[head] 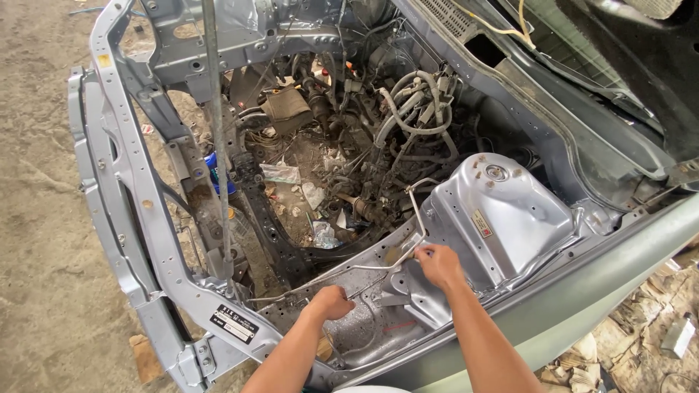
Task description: Using a small hand brush to clean dust and dirt from the interior surfaces of a car's engine bay.
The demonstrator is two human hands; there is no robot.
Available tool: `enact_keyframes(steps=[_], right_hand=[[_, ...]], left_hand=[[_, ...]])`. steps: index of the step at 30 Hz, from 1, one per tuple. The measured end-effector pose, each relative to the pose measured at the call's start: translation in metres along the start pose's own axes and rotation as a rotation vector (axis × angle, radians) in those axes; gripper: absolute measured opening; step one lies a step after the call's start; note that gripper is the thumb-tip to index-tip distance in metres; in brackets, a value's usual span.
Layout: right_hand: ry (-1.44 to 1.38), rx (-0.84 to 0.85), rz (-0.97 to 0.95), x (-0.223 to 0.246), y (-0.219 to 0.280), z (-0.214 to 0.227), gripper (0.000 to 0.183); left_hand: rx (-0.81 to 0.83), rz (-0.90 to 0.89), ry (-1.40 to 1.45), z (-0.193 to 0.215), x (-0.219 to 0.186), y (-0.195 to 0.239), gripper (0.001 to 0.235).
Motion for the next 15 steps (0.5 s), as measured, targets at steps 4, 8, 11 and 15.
enact_keyframes(steps=[4,8,11,15], right_hand=[[0.168,0.027,0.04,-0.01,-0.002,-0.012,0.042],[0.096,-0.013,-0.048,-0.013,0.004,0.003,0.036],[0.131,0.015,-0.003,-0.024,-0.022,-0.022,0.035],[-0.011,0.007,-0.056,-0.027,-0.015,-0.015,0.033]], left_hand=[[0.001,0.003,0.024,0.004,-0.001,0.006,0.048],[-0.002,-0.006,0.022,0.007,-0.008,0.013,0.048],[-0.007,-0.001,0.049,0.016,-0.009,0.025,0.048],[-0.011,-0.012,0.049,0.015,-0.009,0.021,0.05]])
Point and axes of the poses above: each hand's wrist, its own y-axis away from the middle knuckle, its own z-axis out of the back of the hand, x = y × z, the point moved 9 cm from there along -y, towards the middle knuckle, and after that the axes turned 3 degrees about -y, right-handed, at the moved point
